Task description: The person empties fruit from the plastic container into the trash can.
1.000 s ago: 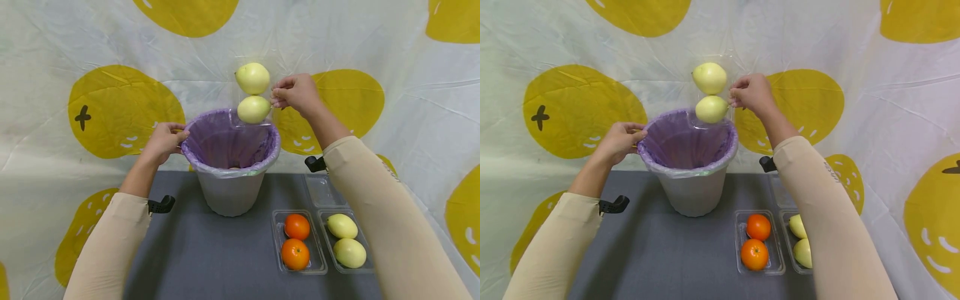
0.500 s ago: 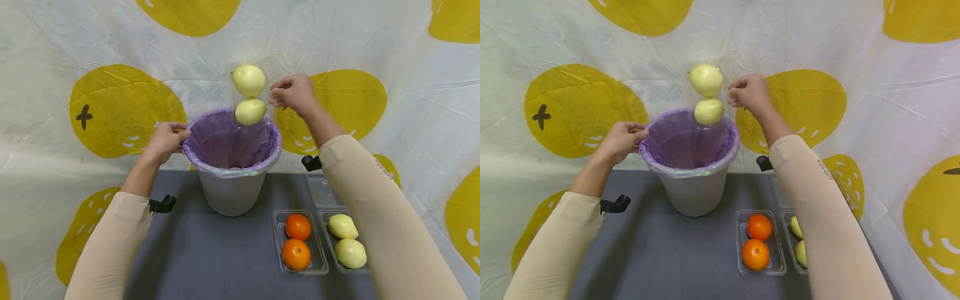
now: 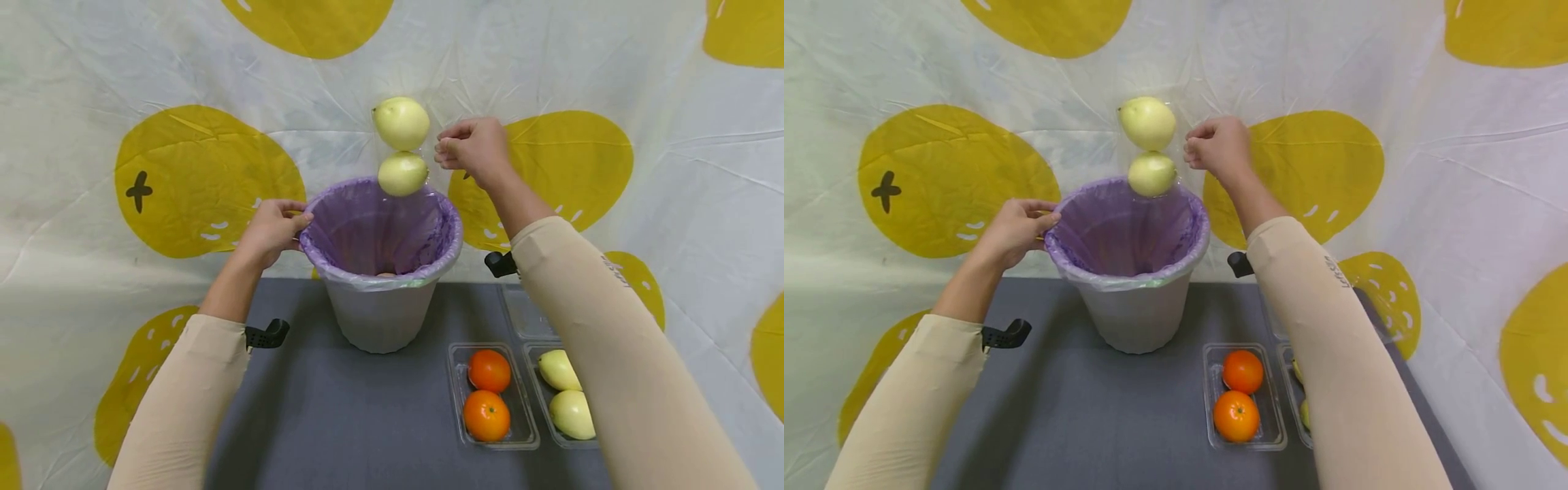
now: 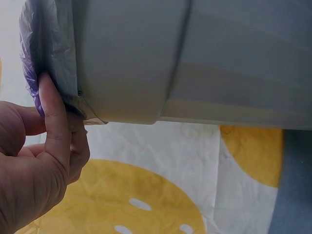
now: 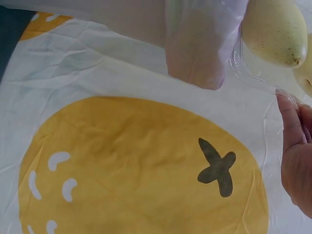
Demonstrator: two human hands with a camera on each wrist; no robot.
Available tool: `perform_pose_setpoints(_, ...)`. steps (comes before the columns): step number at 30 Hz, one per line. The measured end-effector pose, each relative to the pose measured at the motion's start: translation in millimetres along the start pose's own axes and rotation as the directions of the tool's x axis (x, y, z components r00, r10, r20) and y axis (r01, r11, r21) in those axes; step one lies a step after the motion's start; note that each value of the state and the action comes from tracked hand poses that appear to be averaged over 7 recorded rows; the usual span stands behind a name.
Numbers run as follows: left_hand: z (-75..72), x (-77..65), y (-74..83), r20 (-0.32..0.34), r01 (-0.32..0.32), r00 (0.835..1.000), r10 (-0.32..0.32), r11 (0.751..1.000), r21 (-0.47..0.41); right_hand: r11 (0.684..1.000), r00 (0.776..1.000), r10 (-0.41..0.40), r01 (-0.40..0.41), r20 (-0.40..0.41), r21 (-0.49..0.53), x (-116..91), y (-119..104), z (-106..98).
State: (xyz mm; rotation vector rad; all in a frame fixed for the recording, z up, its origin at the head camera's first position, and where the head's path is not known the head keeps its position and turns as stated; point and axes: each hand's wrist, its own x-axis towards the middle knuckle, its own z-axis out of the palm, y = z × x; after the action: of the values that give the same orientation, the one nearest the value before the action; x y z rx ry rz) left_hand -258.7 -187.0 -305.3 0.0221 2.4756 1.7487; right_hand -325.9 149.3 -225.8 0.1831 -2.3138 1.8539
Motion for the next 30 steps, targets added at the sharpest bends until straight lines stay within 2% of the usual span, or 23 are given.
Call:
perform_pose_setpoints(7, 1.2, -0.6, -0.1, -0.002, -0.003, 1.0, 0.003, 1.0, -0.005, 0.999, 0.999, -0.033, 0.033, 0.004, -0.029, 1.9, -0.3, 6.9)
perform_pose_setpoints(13, 1.0, -0.3, 0.7, -0.003, -0.004, 1.0, 0.004, 1.0, -0.004, 0.99, 0.998, -0.054, 0.055, 0.007, -0.13, 3.1, -4.5, 9.4)
perform_pose_setpoints(20, 3.3, 2.0, 0.1, -0.001, -0.005, 1.0, 0.005, 1.0, -0.016, 0.982, 0.996, -0.088, 0.084, -0.015, -0.171, 5.9, -8.4, 7.1)
perform_pose_setpoints(24, 4.1, 2.7, 0.2, 0.001, -0.004, 1.0, 0.004, 1.0, -0.017, 0.975, 0.997, -0.078, 0.077, 0.002, -0.208, 5.3, -6.9, 5.3)
perform_pose_setpoints(30, 4.9, 4.8, 0.9, 0.007, -0.007, 1.0, 0.007, 1.0, -0.015, 0.982, 0.997, -0.075, 0.074, 0.004, -0.172, 2.0, -6.4, 4.3)
